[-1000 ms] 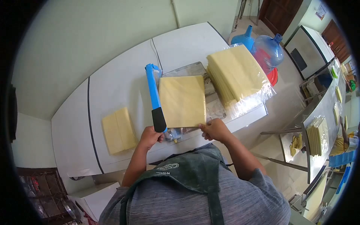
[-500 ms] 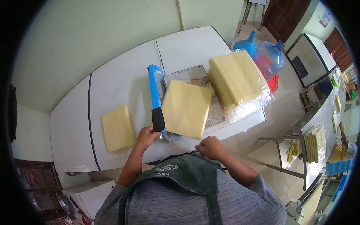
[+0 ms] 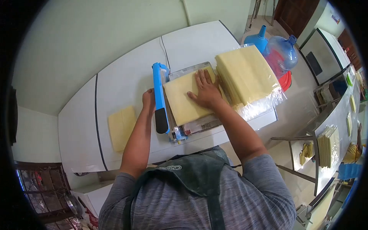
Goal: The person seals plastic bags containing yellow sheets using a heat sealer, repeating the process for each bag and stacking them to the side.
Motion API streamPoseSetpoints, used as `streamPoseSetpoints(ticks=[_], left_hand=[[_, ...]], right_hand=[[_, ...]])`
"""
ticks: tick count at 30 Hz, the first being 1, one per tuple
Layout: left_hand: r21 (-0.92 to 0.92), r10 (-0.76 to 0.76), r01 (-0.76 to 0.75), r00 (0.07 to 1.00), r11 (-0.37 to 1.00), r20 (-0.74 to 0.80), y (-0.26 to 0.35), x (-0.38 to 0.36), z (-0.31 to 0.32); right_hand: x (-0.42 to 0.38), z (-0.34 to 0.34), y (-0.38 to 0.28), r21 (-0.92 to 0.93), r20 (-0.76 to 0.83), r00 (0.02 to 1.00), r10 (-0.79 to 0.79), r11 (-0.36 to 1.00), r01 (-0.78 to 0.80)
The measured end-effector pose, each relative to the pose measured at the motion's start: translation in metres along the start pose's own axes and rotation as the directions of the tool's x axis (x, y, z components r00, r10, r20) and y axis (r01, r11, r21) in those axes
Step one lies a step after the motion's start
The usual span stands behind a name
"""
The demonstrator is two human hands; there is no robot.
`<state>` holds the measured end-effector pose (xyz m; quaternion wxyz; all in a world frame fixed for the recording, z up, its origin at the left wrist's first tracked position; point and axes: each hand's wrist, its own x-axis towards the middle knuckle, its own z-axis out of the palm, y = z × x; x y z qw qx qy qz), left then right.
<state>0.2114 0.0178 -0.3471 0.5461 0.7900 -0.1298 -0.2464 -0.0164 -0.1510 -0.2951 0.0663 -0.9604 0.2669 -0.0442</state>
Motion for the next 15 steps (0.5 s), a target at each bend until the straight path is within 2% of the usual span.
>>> streamPoseSetpoints(ticks=[1, 5, 7, 8, 11, 13, 15], left_hand=[[-0.032, -0.041, 0.040, 0.999, 0.999, -0.024, 0.003, 0.003, 0.001], [-0.028, -0.007, 0.005, 0.998, 1.000, -0.056, 0.002, 0.010, 0.006], [-0.011, 0.095, -0.097, 0.988, 0.995, -0.119, -0.003, 0.014, 0.008], [-0.012, 0.095, -0.098, 0.988, 0.995, -0.120, -0.003, 0.017, 0.009], [0.029, 0.168, -0.166, 0.975, 0.986, -0.146, -0.019, 0.034, 0.011], [0.147, 0.266, -0.237, 0.936, 0.960, -0.230, -0.017, 0.027, 0.014], [0.204, 0.271, -0.223, 0.929, 0.953, -0.252, -0.018, 0.027, 0.010]], right_hand=[[0.004, -0.001, -0.001, -0.010, 0.000, 1.000, 0.009, 1.000, -0.009], [0.005, 0.000, -0.005, 0.017, -0.017, 0.999, 0.034, 0.999, -0.033], [0.004, 0.000, -0.008, -0.011, -0.012, 0.998, 0.060, 0.998, -0.060], [0.004, -0.001, -0.010, -0.012, -0.012, 0.998, 0.058, 0.998, -0.058], [0.004, 0.002, -0.013, -0.014, -0.016, 0.997, 0.070, 0.997, -0.070], [0.006, 0.005, -0.013, 0.090, -0.046, 0.997, 0.059, 0.994, -0.055], [0.006, 0.000, -0.015, 0.039, -0.014, 0.998, 0.060, 0.997, -0.060]])
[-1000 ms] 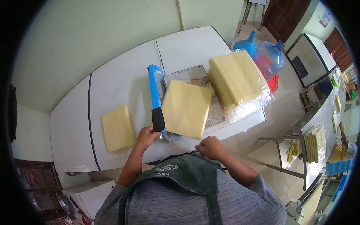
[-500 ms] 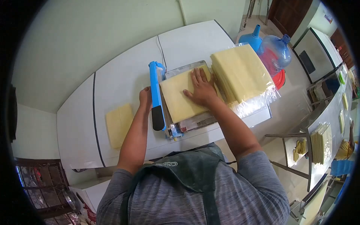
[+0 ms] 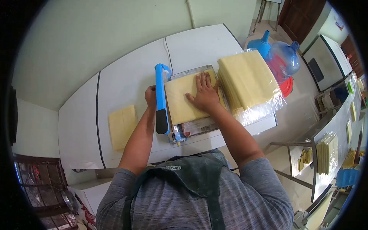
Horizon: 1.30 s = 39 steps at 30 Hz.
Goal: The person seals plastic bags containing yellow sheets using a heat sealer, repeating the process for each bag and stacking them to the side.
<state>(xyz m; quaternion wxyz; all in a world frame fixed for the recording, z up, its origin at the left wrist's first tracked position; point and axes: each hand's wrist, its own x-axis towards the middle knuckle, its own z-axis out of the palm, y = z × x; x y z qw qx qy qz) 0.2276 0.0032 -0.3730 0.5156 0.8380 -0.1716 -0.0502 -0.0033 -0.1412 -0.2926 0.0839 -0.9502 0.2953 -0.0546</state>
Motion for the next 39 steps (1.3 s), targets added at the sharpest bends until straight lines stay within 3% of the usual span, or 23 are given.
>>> streamPoseSetpoints(ticks=[3, 5, 6, 7, 8, 9, 10, 12, 13, 14, 15, 18, 23, 27, 29, 30, 32, 34, 36, 37, 39], left_hand=[[0.067, -0.097, 0.102, 0.992, 0.992, -0.074, -0.004, 0.023, -0.027], [-0.209, 0.034, -0.111, 0.940, 0.972, -0.340, 0.076, 0.000, -0.083], [-0.211, 0.031, -0.109, 0.939, 0.971, -0.343, 0.099, -0.008, -0.089], [-0.162, 0.405, -0.435, 0.895, 0.886, -0.190, 0.123, -0.066, -0.072], [-0.168, 0.710, -0.703, 0.704, 0.691, -0.022, 0.147, -0.141, -0.054], [-0.226, 0.908, -0.880, 0.398, 0.418, 0.130, 0.167, -0.144, -0.067], [-0.216, 0.904, -0.878, 0.410, 0.427, 0.120, 0.176, -0.159, -0.040], [-0.069, 0.649, -0.702, 0.612, 0.709, 0.452, 0.193, -0.185, 0.021], [0.036, 0.460, -0.588, 0.668, 0.808, 0.585, 0.191, -0.189, 0.036], [0.152, 0.424, -0.554, 0.761, 0.818, 0.491, 0.157, -0.177, 0.052], [0.264, 0.393, -0.508, 0.835, 0.820, 0.386, 0.127, -0.159, 0.063], [0.390, 0.312, -0.430, 0.890, 0.814, 0.331, 0.112, -0.132, 0.037], [0.319, 0.385, -0.437, 0.898, 0.841, 0.213, 0.074, -0.112, 0.026], [0.226, 0.371, -0.447, 0.876, 0.866, 0.309, 0.058, -0.117, -0.001], [0.294, 0.481, -0.590, 0.796, 0.752, 0.368, 0.037, -0.128, -0.010], [0.296, 0.483, -0.591, 0.796, 0.750, 0.365, 0.038, -0.127, -0.021], [0.258, 0.405, -0.584, 0.760, 0.770, 0.508, 0.043, -0.129, -0.045], [0.345, 0.364, -0.624, 0.729, 0.701, 0.580, 0.034, -0.127, -0.053], [0.418, 0.322, -0.674, 0.691, 0.609, 0.647, 0.017, -0.124, -0.055], [0.368, 0.352, -0.624, 0.733, 0.689, 0.583, -0.001, -0.127, -0.051], [0.309, 0.378, -0.578, 0.769, 0.756, 0.515, -0.009, -0.133, -0.056]], right_hand=[[-0.007, -0.024, 0.000, -0.014, 0.043, 0.999, 0.026, 1.000, -0.026], [-0.005, -0.030, 0.005, 0.025, 0.041, 0.998, 0.042, 0.999, -0.043], [-0.008, -0.024, 0.010, 0.076, -0.023, 0.998, 0.050, 0.996, -0.048], [-0.012, -0.017, 0.015, 0.126, -0.080, 0.995, 0.059, 0.991, -0.049], [-0.015, 0.001, 0.025, 0.121, -0.065, 0.997, 0.049, 0.992, -0.041], [-0.016, 0.024, 0.036, 0.016, -0.141, 0.989, -0.036, 0.999, 0.039], [-0.014, 0.035, 0.041, -0.095, -0.215, 0.968, -0.132, 0.989, 0.114], [-0.015, 0.033, 0.038, -0.137, -0.185, 0.971, -0.153, 0.982, 0.129], [-0.016, 0.033, 0.039, -0.167, -0.158, 0.976, -0.149, 0.978, 0.122], [-0.010, 0.037, 0.045, -0.119, -0.014, 0.995, -0.099, 0.988, 0.097], [-0.010, 0.032, 0.041, -0.124, -0.015, 0.994, -0.107, 0.987, 0.104], [-0.016, 0.010, 0.024, 0.022, 0.013, 1.000, -0.002, 1.000, 0.001], [-0.015, -0.002, 0.016, -0.026, 0.095, 0.994, 0.044, 0.999, -0.041], [-0.016, -0.006, 0.012, -0.023, 0.086, 0.996, 0.032, 0.999, -0.030], [-0.011, -0.015, 0.001, -0.090, 0.152, 0.982, 0.109, 0.991, -0.096], [-0.003, -0.022, -0.008, -0.089, 0.148, 0.983, 0.106, 0.992, -0.093], [0.018, -0.039, -0.039, 0.295, 0.145, 0.984, -0.106, 0.954, 0.059], [0.032, -0.052, -0.086, 0.520, 0.001, 0.933, -0.359, 0.798, 0.306], [0.042, -0.043, -0.128, 0.319, 0.125, 0.923, -0.365, 0.895, 0.311], [0.048, -0.032, -0.139, 0.323, 0.118, 0.925, -0.361, 0.895, 0.308], [0.063, -0.003, -0.149, 0.091, 0.148, 0.933, -0.328, 0.944, 0.317]])
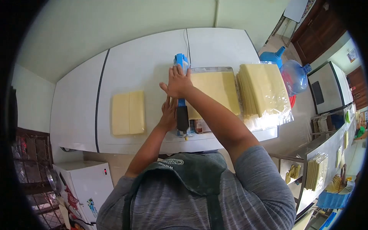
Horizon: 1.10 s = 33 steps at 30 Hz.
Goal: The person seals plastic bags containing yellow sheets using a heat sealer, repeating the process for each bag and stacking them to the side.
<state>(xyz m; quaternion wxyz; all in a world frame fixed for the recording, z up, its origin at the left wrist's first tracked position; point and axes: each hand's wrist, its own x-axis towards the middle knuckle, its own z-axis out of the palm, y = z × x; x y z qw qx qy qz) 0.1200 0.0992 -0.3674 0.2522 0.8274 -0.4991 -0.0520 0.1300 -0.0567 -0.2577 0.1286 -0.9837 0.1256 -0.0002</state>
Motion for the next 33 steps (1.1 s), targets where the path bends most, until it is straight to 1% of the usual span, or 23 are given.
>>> streamPoseSetpoints(ticks=[2, 3, 5, 6, 8, 10, 12, 13, 14, 16, 17, 18, 20, 22, 23, 25, 26, 28, 29, 30, 31, 32, 33], left_hand=[[0.060, -0.157, 0.150, 0.979, 0.987, 0.132, 0.010, -0.007, -0.014], [0.059, -0.161, 0.155, 0.978, 0.986, 0.130, 0.010, -0.011, -0.016], [-0.098, -0.165, 0.156, 0.982, 0.983, -0.089, 0.009, -0.023, -0.020], [-0.101, -0.178, 0.169, 0.980, 0.981, -0.087, 0.007, -0.029, -0.022], [-0.259, -0.162, 0.085, 0.943, 0.962, -0.292, -0.001, -0.033, -0.032], [-0.285, -0.189, 0.091, 0.922, 0.954, -0.338, -0.001, -0.039, -0.044], [-0.404, -0.199, 0.033, 0.904, 0.914, -0.378, 0.004, -0.045, -0.057], [-0.437, -0.203, -0.006, 0.880, 0.899, -0.429, 0.013, -0.044, -0.065], [-0.431, -0.215, 0.007, 0.873, 0.902, -0.438, 0.017, -0.046, -0.068], [-0.578, -0.268, 0.037, 0.908, 0.815, -0.321, 0.023, -0.051, -0.073], [-0.572, -0.274, 0.043, 0.905, 0.819, -0.324, 0.027, -0.052, -0.074], [-0.577, -0.257, 0.009, 0.901, 0.817, -0.350, 0.033, -0.051, -0.075], [-0.580, -0.237, -0.025, 0.898, 0.814, -0.371, 0.044, -0.050, -0.075], [-0.620, -0.277, -0.053, 0.863, 0.783, -0.423, 0.055, -0.050, -0.074], [-0.619, -0.271, -0.056, 0.866, 0.784, -0.421, 0.062, -0.050, -0.073], [-0.731, -0.366, -0.064, 0.834, 0.680, -0.413, 0.079, -0.052, -0.072], [-0.728, -0.363, -0.065, 0.834, 0.682, -0.415, 0.087, -0.053, -0.073], [-0.742, -0.276, -0.125, 0.877, 0.659, -0.393, 0.102, -0.055, -0.075], [-0.737, -0.276, -0.128, 0.874, 0.664, -0.401, 0.109, -0.057, -0.076], [-0.784, -0.218, -0.134, 0.920, 0.606, -0.326, 0.115, -0.060, -0.077], [-0.829, -0.152, -0.131, 0.956, 0.544, -0.251, 0.120, -0.062, -0.077], [-0.821, -0.156, -0.141, 0.950, 0.553, -0.269, 0.130, -0.061, -0.074], [-0.845, -0.104, -0.146, 0.967, 0.515, -0.231, 0.138, -0.060, -0.072]], right_hand=[[0.002, 0.016, 0.001, -0.038, -0.042, 0.999, -0.003, 0.999, 0.002], [0.001, 0.018, 0.000, -0.080, -0.073, 0.997, -0.014, 0.997, 0.008], [0.001, 0.021, 0.002, -0.071, -0.077, 0.997, -0.030, 0.997, 0.025], [0.000, 0.022, 0.002, -0.059, -0.090, 0.995, -0.039, 0.998, 0.034], [-0.002, 0.025, 0.003, -0.043, -0.105, 0.993, -0.052, 0.998, 0.047], [-0.002, 0.020, 0.002, -0.033, -0.125, 0.990, -0.066, 0.997, 0.063], [-0.003, 0.014, -0.003, -0.084, -0.043, 0.999, -0.018, 0.996, 0.014], [-0.002, 0.014, -0.005, -0.084, -0.039, 0.999, -0.037, 0.996, 0.034], [-0.002, 0.015, -0.005, -0.107, -0.040, 0.999, -0.029, 0.994, 0.024], [-0.001, 0.013, -0.006, -0.122, -0.045, 0.998, -0.032, 0.992, 0.026], [-0.001, 0.012, -0.005, -0.107, -0.027, 0.999, -0.036, 0.994, 0.033], [-0.001, 0.011, -0.004, -0.091, -0.009, 0.999, -0.035, 0.995, 0.034], [-0.001, 0.013, -0.002, -0.058, -0.025, 0.999, -0.048, 0.997, 0.047], [-0.002, 0.014, 0.003, -0.028, -0.044, 0.998, -0.051, 0.998, 0.050], [-0.002, 0.014, 0.003, -0.013, -0.051, 0.997, -0.060, 0.998, 0.059], [-0.002, 0.016, 0.005, 0.005, -0.062, 0.996, -0.067, 0.998, 0.068], [-0.002, 0.017, 0.005, 0.007, -0.061, 0.995, -0.075, 0.997, 0.076], [-0.003, 0.013, 0.008, 0.009, -0.064, 0.994, -0.091, 0.996, 0.092], [-0.004, 0.010, 0.012, 0.033, -0.031, 0.990, -0.140, 0.989, 0.141], [-0.004, 0.008, 0.014, 0.058, 0.002, 0.982, -0.191, 0.980, 0.190], [-0.004, 0.009, 0.014, 0.058, -0.003, 0.980, -0.200, 0.978, 0.199], [-0.004, 0.009, 0.017, 0.058, -0.009, 0.978, -0.210, 0.976, 0.210], [-0.004, 0.011, 0.018, 0.064, -0.010, 0.977, -0.212, 0.975, 0.212]])
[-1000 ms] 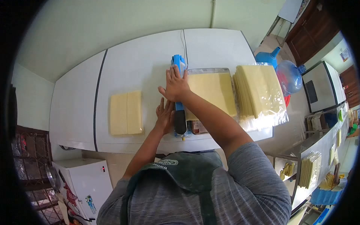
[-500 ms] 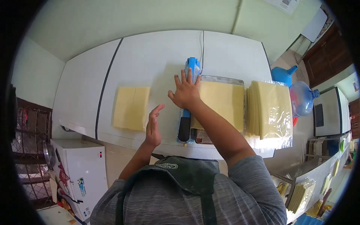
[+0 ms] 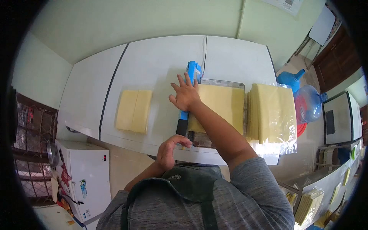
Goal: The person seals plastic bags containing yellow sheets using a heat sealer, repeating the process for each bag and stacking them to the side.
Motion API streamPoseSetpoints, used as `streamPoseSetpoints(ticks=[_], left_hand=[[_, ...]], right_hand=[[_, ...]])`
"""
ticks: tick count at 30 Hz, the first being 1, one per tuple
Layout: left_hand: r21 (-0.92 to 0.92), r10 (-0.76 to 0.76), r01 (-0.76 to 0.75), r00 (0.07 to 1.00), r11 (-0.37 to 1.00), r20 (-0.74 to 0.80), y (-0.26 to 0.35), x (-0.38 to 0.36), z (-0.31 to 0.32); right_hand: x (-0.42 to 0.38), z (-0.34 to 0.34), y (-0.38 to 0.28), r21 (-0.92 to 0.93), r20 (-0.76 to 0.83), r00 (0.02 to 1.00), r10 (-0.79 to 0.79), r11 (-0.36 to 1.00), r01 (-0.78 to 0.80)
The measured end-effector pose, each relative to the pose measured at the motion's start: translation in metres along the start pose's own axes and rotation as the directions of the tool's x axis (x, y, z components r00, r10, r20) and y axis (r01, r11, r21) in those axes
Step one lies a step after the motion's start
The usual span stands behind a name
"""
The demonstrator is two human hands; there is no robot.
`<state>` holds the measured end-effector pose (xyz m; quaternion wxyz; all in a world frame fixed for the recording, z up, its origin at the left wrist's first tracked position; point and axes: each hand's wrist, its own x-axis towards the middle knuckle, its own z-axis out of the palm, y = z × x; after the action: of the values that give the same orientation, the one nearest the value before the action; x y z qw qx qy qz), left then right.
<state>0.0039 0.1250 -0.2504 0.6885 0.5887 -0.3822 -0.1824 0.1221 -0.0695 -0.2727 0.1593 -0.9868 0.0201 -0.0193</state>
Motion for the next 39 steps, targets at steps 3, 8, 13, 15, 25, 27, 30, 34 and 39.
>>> streamPoseSetpoints(ticks=[3, 8, 13, 15, 25, 27, 30, 34, 39], left_hand=[[-0.110, -0.107, 0.119, 0.988, 0.987, 0.109, 0.000, -0.007, 0.024], [-0.394, -0.442, 0.528, 0.848, 0.753, 0.292, -0.018, -0.014, 0.045], [-0.353, -0.712, 0.872, 0.483, 0.339, 0.510, -0.054, -0.018, 0.050], [-0.366, -0.718, 0.890, 0.441, 0.272, 0.539, -0.067, -0.019, 0.053], [-0.718, -0.733, 0.647, 0.614, 0.256, 0.292, -0.050, -0.048, 0.002], [-0.665, -0.782, 0.667, 0.592, 0.336, 0.198, -0.041, -0.058, -0.032], [-0.544, -0.600, 0.569, 0.787, 0.616, 0.144, -0.031, -0.079, -0.110], [-0.467, -0.646, 0.625, 0.751, 0.626, 0.138, -0.019, -0.086, -0.226], [-0.237, -0.534, 0.503, 0.841, 0.831, -0.085, -0.022, -0.037, -0.332]], right_hand=[[0.000, 0.007, 0.002, 0.007, -0.054, 0.999, 0.000, 1.000, 0.000], [0.009, 0.028, 0.049, 0.345, -0.333, 0.942, -0.026, 0.927, 0.148], [-0.028, -0.022, 0.120, 0.310, -0.213, 0.833, 0.511, 0.844, -0.438], [-0.050, -0.030, 0.129, 0.143, -0.212, 0.832, 0.512, 0.859, -0.492], [-0.184, -0.061, 0.035, 0.378, 0.303, 0.864, 0.402, 0.782, -0.497], [-0.198, -0.047, 0.003, 0.402, 0.376, 0.799, 0.470, 0.694, -0.598], [-0.195, -0.047, -0.079, 0.565, 0.506, 0.772, 0.385, 0.528, -0.634], [-0.169, 0.014, -0.153, 0.826, 0.444, 0.845, 0.298, 0.230, -0.515], [-0.044, 0.072, -0.193, 0.883, 0.158, 0.914, 0.373, 0.361, -0.300]])
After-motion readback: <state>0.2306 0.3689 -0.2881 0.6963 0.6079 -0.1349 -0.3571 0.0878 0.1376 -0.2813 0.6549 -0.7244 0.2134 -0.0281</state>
